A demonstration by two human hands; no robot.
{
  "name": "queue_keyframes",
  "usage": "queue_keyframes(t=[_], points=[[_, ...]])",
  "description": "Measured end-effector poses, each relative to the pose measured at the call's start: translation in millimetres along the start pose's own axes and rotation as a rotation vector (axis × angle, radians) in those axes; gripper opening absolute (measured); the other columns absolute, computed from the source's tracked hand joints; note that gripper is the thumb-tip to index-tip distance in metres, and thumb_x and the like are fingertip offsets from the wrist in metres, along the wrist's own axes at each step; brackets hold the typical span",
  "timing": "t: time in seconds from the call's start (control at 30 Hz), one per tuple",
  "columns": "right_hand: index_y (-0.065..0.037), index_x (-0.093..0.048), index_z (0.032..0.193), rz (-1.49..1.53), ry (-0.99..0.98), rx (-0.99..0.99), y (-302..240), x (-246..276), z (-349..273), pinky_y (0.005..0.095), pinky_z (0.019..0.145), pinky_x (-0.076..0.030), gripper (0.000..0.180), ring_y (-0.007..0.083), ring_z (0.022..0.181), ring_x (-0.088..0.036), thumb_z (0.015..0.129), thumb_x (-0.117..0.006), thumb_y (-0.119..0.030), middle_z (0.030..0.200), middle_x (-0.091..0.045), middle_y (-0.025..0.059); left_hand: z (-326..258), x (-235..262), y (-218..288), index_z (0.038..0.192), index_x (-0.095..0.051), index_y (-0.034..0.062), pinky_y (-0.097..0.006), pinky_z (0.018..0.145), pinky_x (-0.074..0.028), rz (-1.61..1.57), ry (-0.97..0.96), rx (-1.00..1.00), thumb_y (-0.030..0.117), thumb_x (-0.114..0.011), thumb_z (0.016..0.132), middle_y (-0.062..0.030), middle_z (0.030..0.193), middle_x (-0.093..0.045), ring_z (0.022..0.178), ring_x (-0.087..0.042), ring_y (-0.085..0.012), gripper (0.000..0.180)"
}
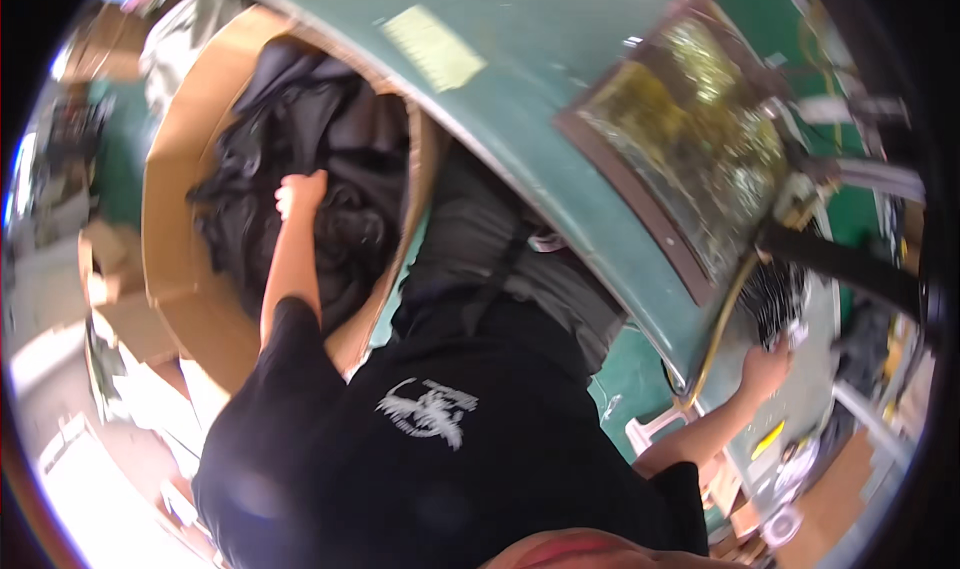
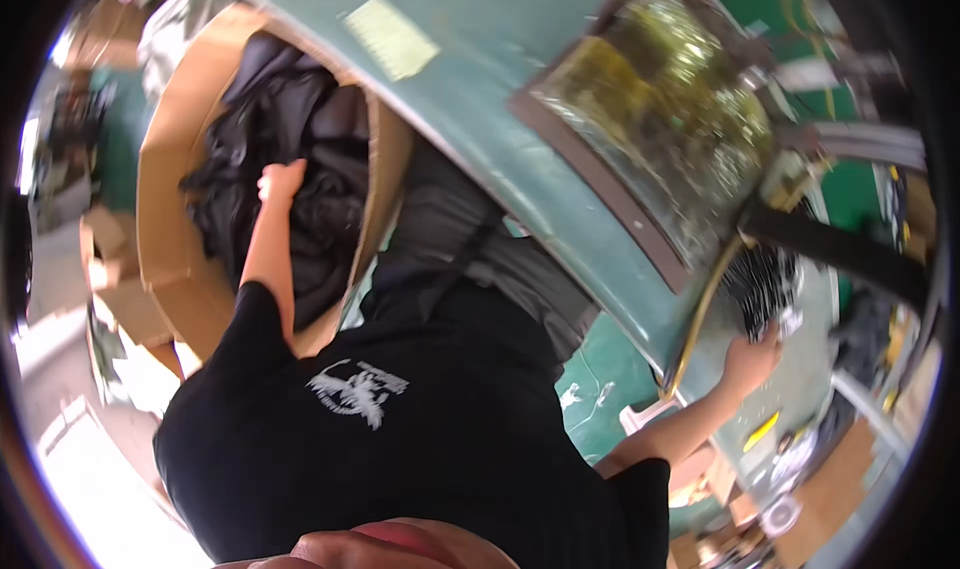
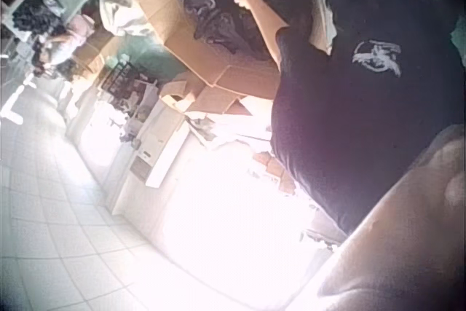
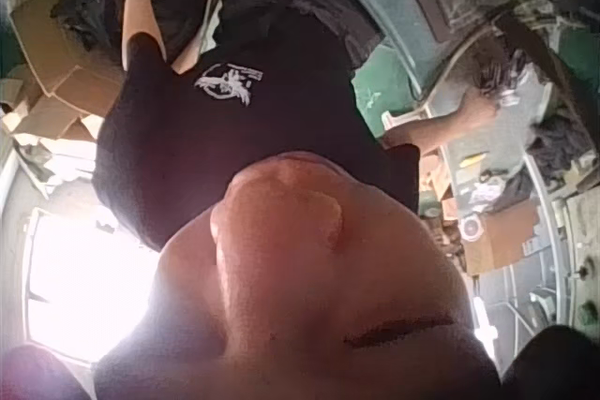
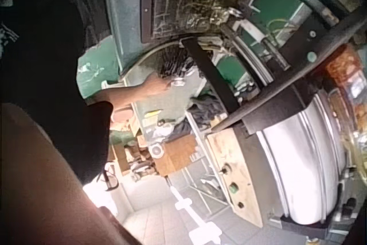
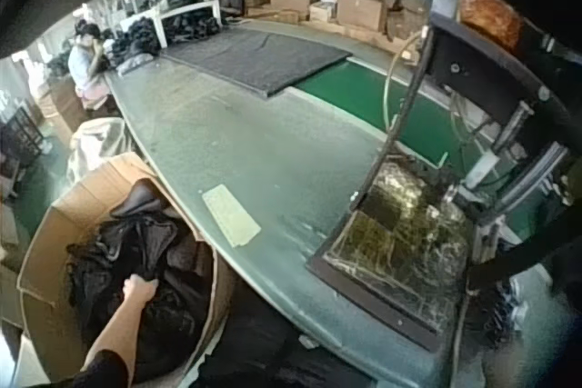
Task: The person assembles bicycle saddles by taking saddle seats and metal rails, fitting the rails into the underside of each saddle by hand, and pressing them with a machine press.
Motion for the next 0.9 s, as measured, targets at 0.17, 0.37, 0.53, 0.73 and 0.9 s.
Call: queue_keyframes(t=[0.17,0.37,0.53,0.73,0.9], points=[[-0.008,-0.052,0.151,0.210,0.001,0.092,-1,-27,7,0.0470,0.089,-0.053,0.074,0.0336,0.101,-0.065,0.080,-0.069,-0.010,0.112,-0.065,0.0142,37,-79,-63,0.132,-0.059,-0.0107,-0.048,0.111,-0.049,-0.142,-0.098,-0.349,0.055,-0.078,0.082,-0.0359,0.140,-0.057,0.131,-0.058,-0.0467,0.084],[-0.012,-0.060,0.144,0.288,-0.010,0.069,9,-8,-12,0.0434,0.078,-0.055,0.064,0.0269,0.080,-0.065,0.081,-0.070,-0.010,0.089,-0.064,0.0075,52,-105,18,0.128,-0.063,-0.0126,-0.047,0.109,-0.049,-0.376,-0.128,-0.246,0.060,-0.076,0.083,-0.0371,0.133,-0.063,0.130,-0.061,-0.0444,0.086],[-0.009,-0.065,0.136,0.327,0.021,0.032,26,-6,-40,0.0446,0.087,-0.057,0.049,0.0368,0.101,-0.073,0.087,-0.066,-0.009,0.115,-0.073,0.0190,77,-120,72,0.116,-0.071,-0.0159,-0.041,0.102,-0.053,-0.233,-0.190,-0.238,0.077,-0.061,0.085,-0.0272,0.124,-0.073,0.113,-0.072,-0.0326,0.099],[-0.008,-0.050,0.147,0.476,0.077,0.204,5,11,-36,0.0501,0.105,-0.050,0.071,0.0480,0.125,-0.058,0.079,-0.068,-0.004,0.137,-0.059,0.0251,118,-118,75,0.123,-0.069,-0.0021,-0.045,0.092,-0.059,-1.107,-0.453,0.040,0.040,-0.085,0.084,-0.0117,0.132,-0.066,0.115,-0.063,-0.0283,0.060],[-0.013,-0.052,0.146,0.354,-0.148,0.057,8,18,-17,0.0496,0.100,-0.052,0.071,0.0437,0.119,-0.062,0.080,-0.077,-0.004,0.134,-0.064,0.0205,118,-65,57,0.127,-0.070,0.0077,-0.044,0.092,-0.055,-1.188,-0.575,0.165,0.038,-0.077,0.086,-0.0052,0.128,-0.069,0.120,-0.062,-0.0277,0.052]])
Point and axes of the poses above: each hand's wrist, its own z-axis towards the middle knuckle, its own x-axis out of the back of the hand, y = z × x, the point moved 1 cm from there along z, towards the middle knuckle
